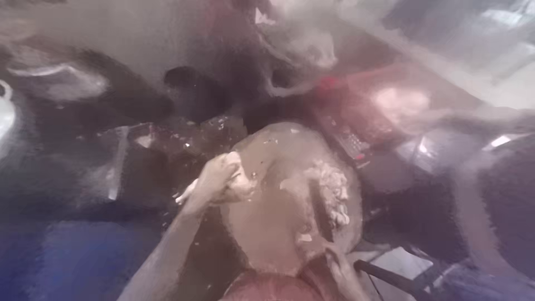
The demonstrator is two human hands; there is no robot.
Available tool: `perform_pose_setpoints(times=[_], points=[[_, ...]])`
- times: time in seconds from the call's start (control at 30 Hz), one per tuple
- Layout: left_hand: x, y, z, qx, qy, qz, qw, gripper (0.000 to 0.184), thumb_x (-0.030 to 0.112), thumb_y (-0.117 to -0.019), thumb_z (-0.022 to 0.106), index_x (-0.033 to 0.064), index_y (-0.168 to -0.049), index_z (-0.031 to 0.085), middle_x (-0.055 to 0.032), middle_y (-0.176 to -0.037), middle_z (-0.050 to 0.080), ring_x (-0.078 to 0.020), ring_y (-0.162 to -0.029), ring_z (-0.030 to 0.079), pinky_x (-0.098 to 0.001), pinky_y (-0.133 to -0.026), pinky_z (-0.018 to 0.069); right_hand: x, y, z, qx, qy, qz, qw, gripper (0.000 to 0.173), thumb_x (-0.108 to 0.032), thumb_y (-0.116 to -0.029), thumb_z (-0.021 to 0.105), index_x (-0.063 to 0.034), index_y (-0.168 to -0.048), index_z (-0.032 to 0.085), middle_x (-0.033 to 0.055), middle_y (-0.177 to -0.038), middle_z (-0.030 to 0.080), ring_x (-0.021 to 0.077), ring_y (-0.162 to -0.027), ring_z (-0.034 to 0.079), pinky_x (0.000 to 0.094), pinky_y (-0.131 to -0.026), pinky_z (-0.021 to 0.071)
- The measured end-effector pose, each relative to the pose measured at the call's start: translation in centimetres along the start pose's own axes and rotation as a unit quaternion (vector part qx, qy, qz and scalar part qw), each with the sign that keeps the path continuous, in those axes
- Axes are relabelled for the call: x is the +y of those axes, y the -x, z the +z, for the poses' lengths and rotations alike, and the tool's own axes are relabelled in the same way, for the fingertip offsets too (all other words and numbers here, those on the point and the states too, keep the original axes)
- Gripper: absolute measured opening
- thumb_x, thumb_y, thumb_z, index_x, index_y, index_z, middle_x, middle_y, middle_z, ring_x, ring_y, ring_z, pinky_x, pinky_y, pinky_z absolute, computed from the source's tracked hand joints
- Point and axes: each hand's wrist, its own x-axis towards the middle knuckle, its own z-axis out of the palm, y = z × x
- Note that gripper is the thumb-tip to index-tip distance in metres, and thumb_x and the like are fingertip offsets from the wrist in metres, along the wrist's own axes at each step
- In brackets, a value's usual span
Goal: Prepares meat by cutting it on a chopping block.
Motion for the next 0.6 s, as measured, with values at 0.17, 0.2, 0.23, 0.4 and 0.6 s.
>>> perform_pose_setpoints(times=[0.17,0.2,0.23,0.4,0.6], points=[[-13.2,-8.3,3.7,-0.151,0.056,0.104,0.982,0.046,0.029,-0.1076,0.052,0.0126,-0.15,0.05,-0.0103,-0.138,0.063,-0.0183,-0.122,0.063,-0.0414,-0.105,0.051,-2.2,1.4,11.0,-0.201,-0.071,0.022,0.977,0.035,-0.006,-0.1027,0.05,-0.0039,-0.135,0.063,0.011,-0.131,0.068,0.0162,-0.12,0.065,0.0363,-0.107,0.0515],[-15.4,-9.2,3.8,-0.137,-0.009,0.118,0.984,0.049,0.031,-0.107,0.053,0.0123,-0.152,0.048,-0.0125,-0.144,0.059,-0.023,-0.13,0.059,-0.0463,-0.111,0.0468,-1.9,1.6,12.4,-0.223,-0.077,0.031,0.971,0.035,-0.004,-0.1028,0.049,-0.0018,-0.136,0.062,0.0139,-0.132,0.066,0.0189,-0.121,0.064,0.0375,-0.107,0.0506],[-17.8,-9.9,3.6,-0.121,-0.066,0.126,0.982,0.05,0.034,-0.1057,0.054,0.0106,-0.15,0.05,-0.0154,-0.145,0.058,-0.0281,-0.132,0.057,-0.0511,-0.112,0.045,-1.7,1.9,13.3,-0.228,-0.073,0.037,0.97,0.035,-0.005,-0.1035,0.049,-0.0024,-0.136,0.062,0.014,-0.133,0.066,0.0195,-0.122,0.064,0.0375,-0.108,0.0503],[-25.2,-7.9,3.1,-0.184,-0.046,0.029,0.981,0.048,0.037,-0.1072,0.053,0.005,-0.143,0.055,-0.0193,-0.13,0.065,-0.0282,-0.113,0.067,-0.0483,-0.1,0.0544,-3.5,4.9,12.1,-0.149,-0.164,0.179,0.959,0.036,-0.017,-0.1051,0.052,-0.0087,-0.14,0.059,0.0078,-0.134,0.065,0.0147,-0.12,0.063,0.0357,-0.105,0.0524],[-25.2,-3.8,7.1,-0.208,-0.199,0.003,0.958,0.061,0.058,-0.0953,0.063,0.0043,-0.124,0.068,-0.0182,-0.116,0.07,-0.0324,-0.109,0.067,-0.056,-0.099,0.0518,-2.2,3.1,10.1,-0.087,-0.062,0.147,0.983,0.041,-0.007,-0.1034,0.051,-0.0062,-0.145,0.054,0.014,-0.138,0.062,0.0196,-0.123,0.063,0.0383,-0.107,0.0515]])
